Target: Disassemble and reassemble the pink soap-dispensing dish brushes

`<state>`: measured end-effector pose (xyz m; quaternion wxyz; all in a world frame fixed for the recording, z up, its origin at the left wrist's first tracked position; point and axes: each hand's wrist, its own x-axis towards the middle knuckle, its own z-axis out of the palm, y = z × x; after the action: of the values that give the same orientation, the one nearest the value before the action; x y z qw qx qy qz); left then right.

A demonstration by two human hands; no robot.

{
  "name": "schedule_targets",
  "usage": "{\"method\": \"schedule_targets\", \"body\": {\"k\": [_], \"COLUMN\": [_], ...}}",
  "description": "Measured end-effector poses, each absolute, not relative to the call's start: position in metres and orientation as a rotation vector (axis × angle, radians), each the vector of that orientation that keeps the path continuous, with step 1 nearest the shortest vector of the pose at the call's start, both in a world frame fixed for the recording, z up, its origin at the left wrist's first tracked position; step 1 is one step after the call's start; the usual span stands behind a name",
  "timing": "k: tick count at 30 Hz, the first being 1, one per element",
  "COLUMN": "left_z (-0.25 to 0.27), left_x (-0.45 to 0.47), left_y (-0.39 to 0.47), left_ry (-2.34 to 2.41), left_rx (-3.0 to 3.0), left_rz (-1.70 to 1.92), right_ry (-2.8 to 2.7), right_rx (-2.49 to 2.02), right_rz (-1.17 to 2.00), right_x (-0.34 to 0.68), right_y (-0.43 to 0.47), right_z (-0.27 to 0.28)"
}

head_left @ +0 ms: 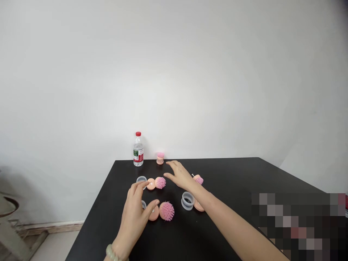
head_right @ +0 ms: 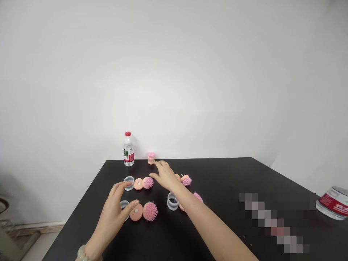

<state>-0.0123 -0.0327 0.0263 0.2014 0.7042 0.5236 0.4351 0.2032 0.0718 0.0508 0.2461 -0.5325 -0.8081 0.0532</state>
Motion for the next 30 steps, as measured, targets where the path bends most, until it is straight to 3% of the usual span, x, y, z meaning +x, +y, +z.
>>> {"method": "schedule_targets", "body": {"k": [9, 16, 24, 30], "left_z": [0.010, 0.001, 0.005, 0.012], "left_x": [-0.019, -0.014, -0.012, -0.017], "left_y": [-0.026, -0.021, -0.023, -0.024], "left_ry": [1.569, 1.571, 1.572, 1.562], "left_rx": [1.943, 1.898, 1.893, 1.972], "left_rz": [1.517, 1.620, 1.563, 1.529], "right_ry": [-2.037, -1.862, -1.774, -1.817], "right_rx": [-1.863, -2.011, -1.830, -1.464], "right_rz": [0.167, 0.187, 0.309, 0.621], "right_x": [0.167, 0.143, 0.154, 0.164], "right_y": [0.185, 0.221, 0.203, 0.125], "right_z": [0.045, 0.030, 0.047, 0.061]}}
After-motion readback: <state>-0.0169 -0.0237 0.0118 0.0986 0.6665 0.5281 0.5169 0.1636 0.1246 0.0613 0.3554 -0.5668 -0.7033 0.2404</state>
